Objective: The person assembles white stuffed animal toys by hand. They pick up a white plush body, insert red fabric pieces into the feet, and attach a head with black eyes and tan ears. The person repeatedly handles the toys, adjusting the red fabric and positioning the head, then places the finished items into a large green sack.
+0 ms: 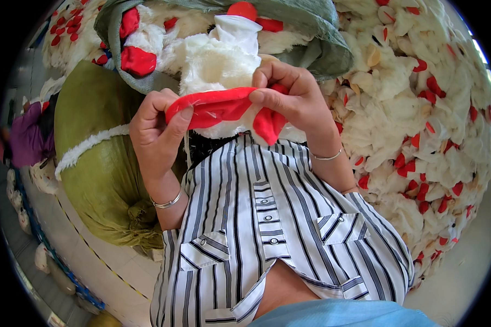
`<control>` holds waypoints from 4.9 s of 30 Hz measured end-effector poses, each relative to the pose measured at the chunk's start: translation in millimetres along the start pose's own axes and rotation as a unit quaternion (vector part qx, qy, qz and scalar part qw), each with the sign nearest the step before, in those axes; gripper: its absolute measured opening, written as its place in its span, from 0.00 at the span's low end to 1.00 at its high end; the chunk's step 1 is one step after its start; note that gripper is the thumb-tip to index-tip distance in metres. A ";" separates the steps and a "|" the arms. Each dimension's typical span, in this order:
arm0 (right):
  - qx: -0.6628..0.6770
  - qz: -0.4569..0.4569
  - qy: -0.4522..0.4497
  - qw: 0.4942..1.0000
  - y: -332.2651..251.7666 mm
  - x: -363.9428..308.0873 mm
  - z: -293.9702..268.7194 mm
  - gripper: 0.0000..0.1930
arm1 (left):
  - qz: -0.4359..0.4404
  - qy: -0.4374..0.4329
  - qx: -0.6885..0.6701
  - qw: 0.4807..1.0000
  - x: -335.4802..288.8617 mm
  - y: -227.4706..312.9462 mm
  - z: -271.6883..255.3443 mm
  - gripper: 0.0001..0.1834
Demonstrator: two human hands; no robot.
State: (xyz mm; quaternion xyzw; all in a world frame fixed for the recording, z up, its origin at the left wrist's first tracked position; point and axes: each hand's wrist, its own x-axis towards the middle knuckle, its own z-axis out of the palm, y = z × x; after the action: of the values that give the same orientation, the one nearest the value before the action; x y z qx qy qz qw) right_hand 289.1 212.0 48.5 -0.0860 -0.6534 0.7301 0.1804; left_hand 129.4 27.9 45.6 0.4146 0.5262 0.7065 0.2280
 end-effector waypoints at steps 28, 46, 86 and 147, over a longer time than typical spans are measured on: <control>-0.106 -0.159 -0.014 0.981 -32.7 -39.5 -107.5 0.20 | 0.110 0.490 -0.014 0.864 7.8 46.4 -83.1 0.14; -0.019 -0.086 0.306 0.948 -15.0 -13.8 -98.4 0.10 | 0.074 0.462 -0.092 0.879 4.9 16.3 -123.3 0.14; -0.156 0.164 0.108 0.968 68.5 5.8 -32.9 0.16 | -0.249 0.265 -0.103 0.926 1.2 -110.8 -25.7 0.24; 0.233 -0.045 0.238 0.942 16.9 -31.9 0.0 0.28 | -0.083 -0.186 0.295 0.933 -37.1 -158.3 44.3 0.28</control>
State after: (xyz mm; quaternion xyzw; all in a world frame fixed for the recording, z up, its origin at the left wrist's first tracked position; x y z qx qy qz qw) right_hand 315.9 198.6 28.4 -0.1829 -0.4063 0.8115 0.3781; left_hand 168.4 78.4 -110.4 0.5422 0.6917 0.4079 0.2475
